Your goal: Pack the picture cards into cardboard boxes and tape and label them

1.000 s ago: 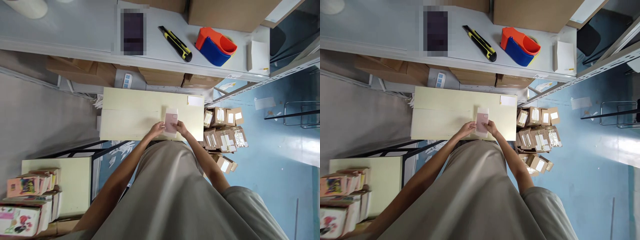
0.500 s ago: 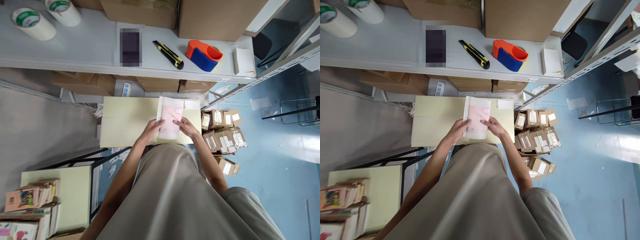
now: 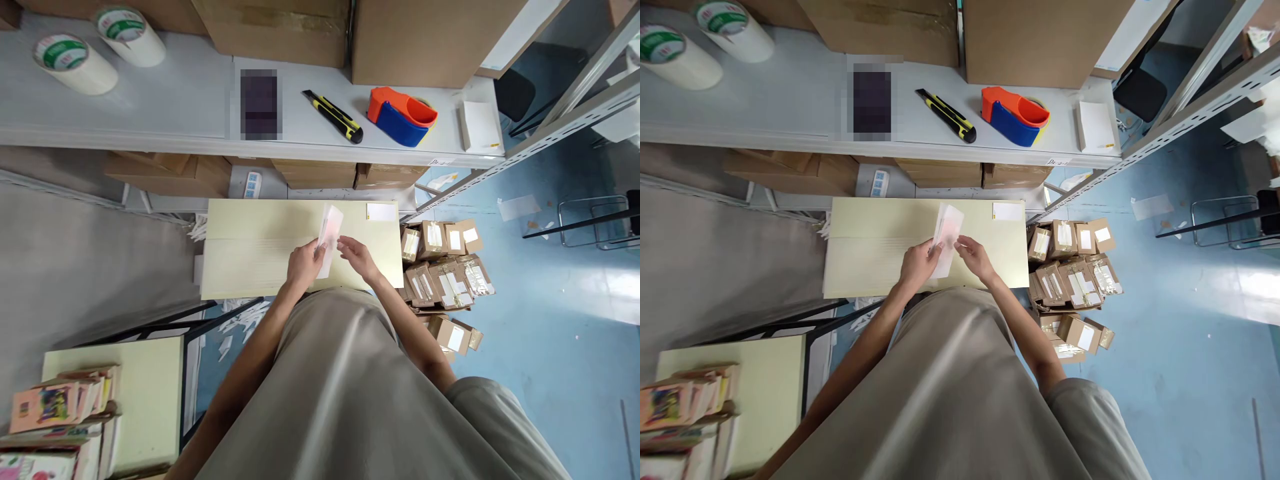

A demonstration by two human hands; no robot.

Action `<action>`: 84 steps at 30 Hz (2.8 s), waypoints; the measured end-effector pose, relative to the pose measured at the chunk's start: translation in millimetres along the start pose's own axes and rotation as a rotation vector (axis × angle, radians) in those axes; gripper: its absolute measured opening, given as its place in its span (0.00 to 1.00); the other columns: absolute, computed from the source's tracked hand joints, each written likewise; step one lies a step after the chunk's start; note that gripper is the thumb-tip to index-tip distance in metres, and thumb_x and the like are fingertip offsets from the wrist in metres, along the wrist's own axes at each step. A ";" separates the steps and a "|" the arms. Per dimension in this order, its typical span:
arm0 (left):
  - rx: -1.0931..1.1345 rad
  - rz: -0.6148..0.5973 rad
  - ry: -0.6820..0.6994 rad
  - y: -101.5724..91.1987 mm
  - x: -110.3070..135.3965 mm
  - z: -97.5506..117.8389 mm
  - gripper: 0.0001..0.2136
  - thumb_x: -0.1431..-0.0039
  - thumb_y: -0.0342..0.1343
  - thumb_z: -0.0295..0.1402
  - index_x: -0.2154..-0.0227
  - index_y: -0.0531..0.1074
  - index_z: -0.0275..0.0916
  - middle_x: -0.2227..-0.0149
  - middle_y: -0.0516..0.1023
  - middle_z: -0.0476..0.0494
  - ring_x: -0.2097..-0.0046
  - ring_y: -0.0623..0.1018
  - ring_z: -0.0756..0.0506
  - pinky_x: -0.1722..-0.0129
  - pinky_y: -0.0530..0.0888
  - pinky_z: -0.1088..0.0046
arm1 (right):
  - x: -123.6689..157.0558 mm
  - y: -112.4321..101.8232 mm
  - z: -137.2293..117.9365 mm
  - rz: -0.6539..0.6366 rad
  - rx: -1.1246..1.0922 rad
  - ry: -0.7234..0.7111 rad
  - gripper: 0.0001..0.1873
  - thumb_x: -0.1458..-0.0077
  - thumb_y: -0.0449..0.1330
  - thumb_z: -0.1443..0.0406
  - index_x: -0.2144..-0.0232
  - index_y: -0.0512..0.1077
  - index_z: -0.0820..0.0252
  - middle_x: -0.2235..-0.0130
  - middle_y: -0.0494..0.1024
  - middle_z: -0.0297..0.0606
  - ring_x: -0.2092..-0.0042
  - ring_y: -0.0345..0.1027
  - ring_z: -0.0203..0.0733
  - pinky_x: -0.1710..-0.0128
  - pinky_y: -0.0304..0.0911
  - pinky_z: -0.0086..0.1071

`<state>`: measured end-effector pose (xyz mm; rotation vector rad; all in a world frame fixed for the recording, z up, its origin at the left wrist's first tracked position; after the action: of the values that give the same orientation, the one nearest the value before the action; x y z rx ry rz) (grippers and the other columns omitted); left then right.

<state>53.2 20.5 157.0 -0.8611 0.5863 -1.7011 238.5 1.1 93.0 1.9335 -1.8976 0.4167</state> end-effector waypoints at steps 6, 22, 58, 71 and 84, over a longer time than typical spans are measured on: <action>-0.279 -0.138 0.025 20.7 17.2 24.4 0.21 0.20 0.47 0.31 0.34 0.77 0.34 0.40 0.86 0.26 0.46 0.89 0.30 0.51 0.81 0.59 | 17.3 39.1 -19.8 -0.160 -0.004 -0.098 0.33 0.37 0.66 0.33 0.60 0.78 0.55 0.60 0.80 0.35 0.56 0.74 0.43 0.53 0.75 0.36; 0.558 0.086 -0.076 3.9 13.0 -41.8 0.34 0.30 0.64 0.56 0.30 0.72 0.39 0.27 0.75 0.26 0.27 0.77 0.30 0.32 0.80 0.50 | 15.7 -2.9 -13.7 -0.168 -0.200 0.014 0.37 0.51 0.74 0.29 0.67 0.74 0.53 0.70 0.73 0.30 0.68 0.65 0.37 0.66 0.67 0.31; 0.410 0.110 -0.054 -52.7 69.2 -11.1 0.24 0.32 0.61 0.33 0.34 0.78 0.45 0.41 0.88 0.40 0.43 0.89 0.34 0.40 0.85 0.56 | 61.0 89.8 -51.4 -0.239 -0.071 -0.175 0.37 0.38 0.69 0.33 0.42 0.84 0.50 0.42 0.87 0.41 0.40 0.81 0.54 0.39 0.81 0.47; 1.032 0.051 -0.313 -109.0 76.2 -162.7 0.32 0.49 0.71 0.47 0.42 0.84 0.38 0.49 0.90 0.36 0.46 0.87 0.34 0.48 0.86 0.57 | 40.2 138.7 -42.4 -0.075 0.085 -0.135 0.26 0.35 0.70 0.42 0.45 0.84 0.48 0.38 0.86 0.41 0.42 0.82 0.52 0.42 0.80 0.45; 1.035 0.095 -0.310 -125.8 31.7 -311.8 0.39 0.51 0.64 0.42 0.33 0.76 0.35 0.38 0.86 0.29 0.42 0.85 0.36 0.47 0.83 0.62 | -38.2 285.0 28.0 -0.114 0.050 0.130 0.27 0.44 0.77 0.47 0.48 0.83 0.51 0.38 0.86 0.43 0.39 0.81 0.53 0.38 0.80 0.48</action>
<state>-272.3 14.1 67.3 -0.3060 -0.4542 -1.4575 -48.8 21.3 71.0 1.9840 -1.7014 0.5459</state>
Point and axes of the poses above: each hand's wrist, its own x-axis away from the middle knuckle, its own y-axis out of the palm, z = x × y, the point moved 6 cm from there along -x, towards the middle knuckle
